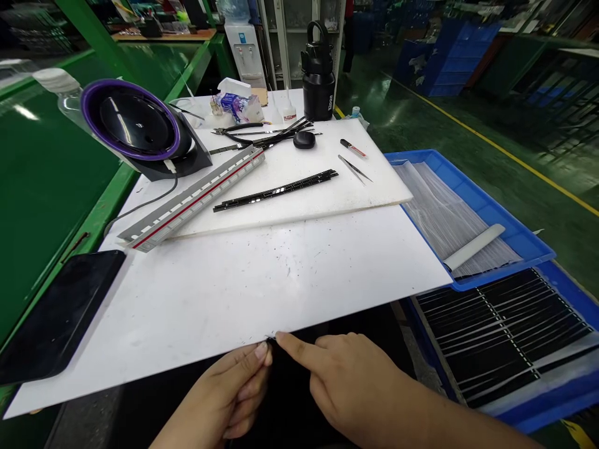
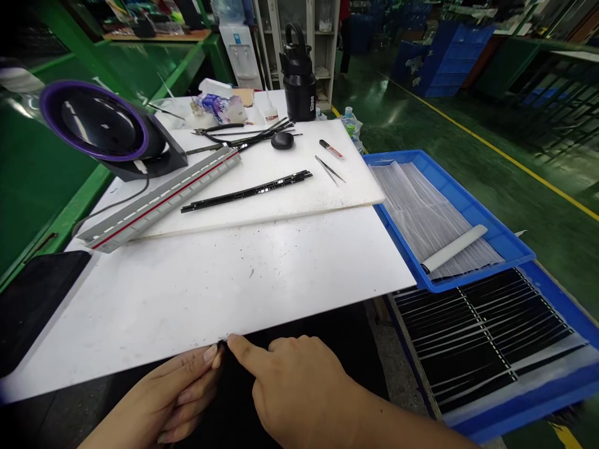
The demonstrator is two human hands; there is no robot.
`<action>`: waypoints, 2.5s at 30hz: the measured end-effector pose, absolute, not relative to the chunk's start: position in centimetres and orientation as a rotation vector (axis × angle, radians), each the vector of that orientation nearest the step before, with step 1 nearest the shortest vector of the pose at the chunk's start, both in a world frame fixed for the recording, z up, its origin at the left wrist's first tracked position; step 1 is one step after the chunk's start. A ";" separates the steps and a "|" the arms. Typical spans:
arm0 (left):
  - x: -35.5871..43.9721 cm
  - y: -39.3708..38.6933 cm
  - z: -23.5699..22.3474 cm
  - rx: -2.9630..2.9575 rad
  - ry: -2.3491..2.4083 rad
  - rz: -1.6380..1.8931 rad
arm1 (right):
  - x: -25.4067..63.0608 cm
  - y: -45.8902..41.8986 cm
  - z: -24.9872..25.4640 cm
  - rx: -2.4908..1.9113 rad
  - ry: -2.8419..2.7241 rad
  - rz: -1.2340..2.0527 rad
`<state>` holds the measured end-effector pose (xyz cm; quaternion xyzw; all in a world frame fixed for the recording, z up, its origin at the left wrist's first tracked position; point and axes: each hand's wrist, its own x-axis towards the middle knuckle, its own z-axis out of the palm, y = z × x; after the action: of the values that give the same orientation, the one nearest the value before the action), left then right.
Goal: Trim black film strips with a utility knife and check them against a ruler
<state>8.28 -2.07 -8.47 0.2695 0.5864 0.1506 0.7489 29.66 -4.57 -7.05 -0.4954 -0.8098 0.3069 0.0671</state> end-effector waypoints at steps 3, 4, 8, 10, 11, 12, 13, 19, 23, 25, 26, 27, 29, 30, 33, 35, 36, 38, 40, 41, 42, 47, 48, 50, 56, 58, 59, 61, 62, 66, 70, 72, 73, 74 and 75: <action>8.3 -2.1 -8.5 0.584 1.281 0.335 | 29.7 -4.5 -6.9 -1.492 -2.421 0.957; 8.3 -2.1 -8.5 0.579 1.280 0.333 | 29.8 -4.5 -6.8 -1.491 -2.418 0.962; 8.3 -2.1 -8.6 0.563 1.274 0.330 | 29.8 -4.3 -6.7 -1.487 -2.421 0.983; 8.3 -2.1 -8.6 0.563 1.274 0.327 | 29.8 -4.3 -6.7 -1.487 -2.427 0.987; 8.3 -2.1 -8.5 0.564 1.275 0.326 | 29.7 -4.3 -6.7 -1.485 -2.436 0.980; 8.3 -2.1 -8.5 0.564 1.280 0.321 | 29.7 -4.3 -6.8 -1.488 -2.445 0.965; 8.3 -2.1 -8.5 0.565 1.283 0.320 | 29.6 -4.3 -6.8 -1.492 -2.454 0.948; 8.4 -2.1 -8.5 0.580 1.286 0.328 | 29.2 -4.5 -7.2 -1.537 -2.487 0.892; 8.3 -2.0 -8.7 0.584 1.276 0.357 | 28.9 -4.8 -7.2 -1.603 -2.533 0.815; 8.2 -2.0 -8.7 0.575 1.265 0.359 | 29.0 -4.9 -7.1 -1.640 -2.534 0.779; 8.2 -2.0 -8.7 0.568 1.262 0.359 | 29.0 -4.9 -7.1 -1.636 -2.519 0.783; 8.2 -2.0 -8.6 0.562 1.261 0.360 | 29.1 -4.9 -7.1 -1.617 -2.494 0.801; 8.2 -2.1 -8.6 0.556 1.263 0.366 | 29.4 -4.9 -7.0 -1.570 -2.436 0.859; 8.3 -2.1 -8.6 0.556 1.264 0.369 | 29.6 -4.9 -7.0 -1.549 -2.413 0.883; 8.5 -2.1 -8.6 0.555 1.264 0.384 | 29.8 -4.9 -6.8 -1.526 -2.403 0.893; 8.5 -2.1 -8.6 0.559 1.260 0.384 | 29.7 -4.9 -6.8 -1.526 -2.414 0.881; 8.5 -2.1 -8.6 0.562 1.257 0.379 | 29.6 -4.9 -6.8 -1.531 -2.416 0.875; 8.4 -2.2 -8.6 0.562 1.253 0.375 | 29.6 -4.8 -6.8 -1.531 -2.429 0.859; 8.4 -2.2 -8.6 0.557 1.252 0.382 | 29.5 -4.8 -6.8 -1.523 -2.448 0.849; 8.4 -2.2 -8.6 0.558 1.251 0.384 | 29.6 -4.8 -6.8 -1.521 -2.455 0.850; 8.4 -2.1 -8.7 0.561 1.253 0.384 | 29.6 -4.8 -6.8 -1.521 -2.458 0.853; 8.2 -2.2 -8.8 0.574 1.253 0.362 | 29.7 -4.6 -6.6 -1.493 -2.465 0.880; 8.1 -2.2 -8.8 0.575 1.252 0.360 | 29.7 -4.5 -6.5 -1.493 -2.474 0.878; 8.1 -2.2 -8.8 0.582 1.253 0.361 | 29.6 -4.5 -6.5 -1.505 -2.489 0.870; 8.5 -2.0 -8.6 0.582 1.265 0.371 | 29.1 -4.9 -6.8 -1.579 -2.520 0.802; 8.5 -1.9 -8.5 0.574 1.255 0.374 | 28.9 -5.1 -6.9 -1.621 -2.544 0.755; 8.5 -1.9 -8.5 0.569 1.245 0.376 | 28.8 -5.1 -6.9 -1.636 -2.552 0.736; 8.3 -1.9 -8.3 0.556 1.218 0.374 | 28.8 -5.2 -6.8 -1.650 -2.554 0.733; 8.2 -2.0 -8.2 0.544 1.209 0.370 | 28.9 -5.2 -6.7 -1.651 -2.542 0.751; 8.0 -2.9 -7.6 0.511 1.192 0.360 | 29.9 -5.4 -6.4 -1.621 -2.387 0.892; 8.1 -3.5 -7.3 0.522 1.202 0.433 | 30.5 -5.9 -6.4 -1.604 -2.237 1.031; 8.1 -3.5 -7.3 0.503 1.210 0.482 | 30.4 -6.0 -6.5 -1.613 -2.218 1.058; 8.1 -3.4 -7.3 0.487 1.212 0.492 | 30.3 -6.0 -6.6 -1.617 -2.215 1.064; 8.0 -3.3 -7.3 0.473 1.211 0.491 | 30.1 -6.0 -6.6 -1.617 -2.212 1.072; 8.0 -3.3 -7.3 0.462 1.209 0.483 | 30.0 -6.0 -6.7 -1.616 -2.210 1.075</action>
<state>8.01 -3.27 -7.32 0.2130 0.5578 0.2226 0.7707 30.03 -5.97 -6.67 -0.5467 -0.7476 0.3637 0.0997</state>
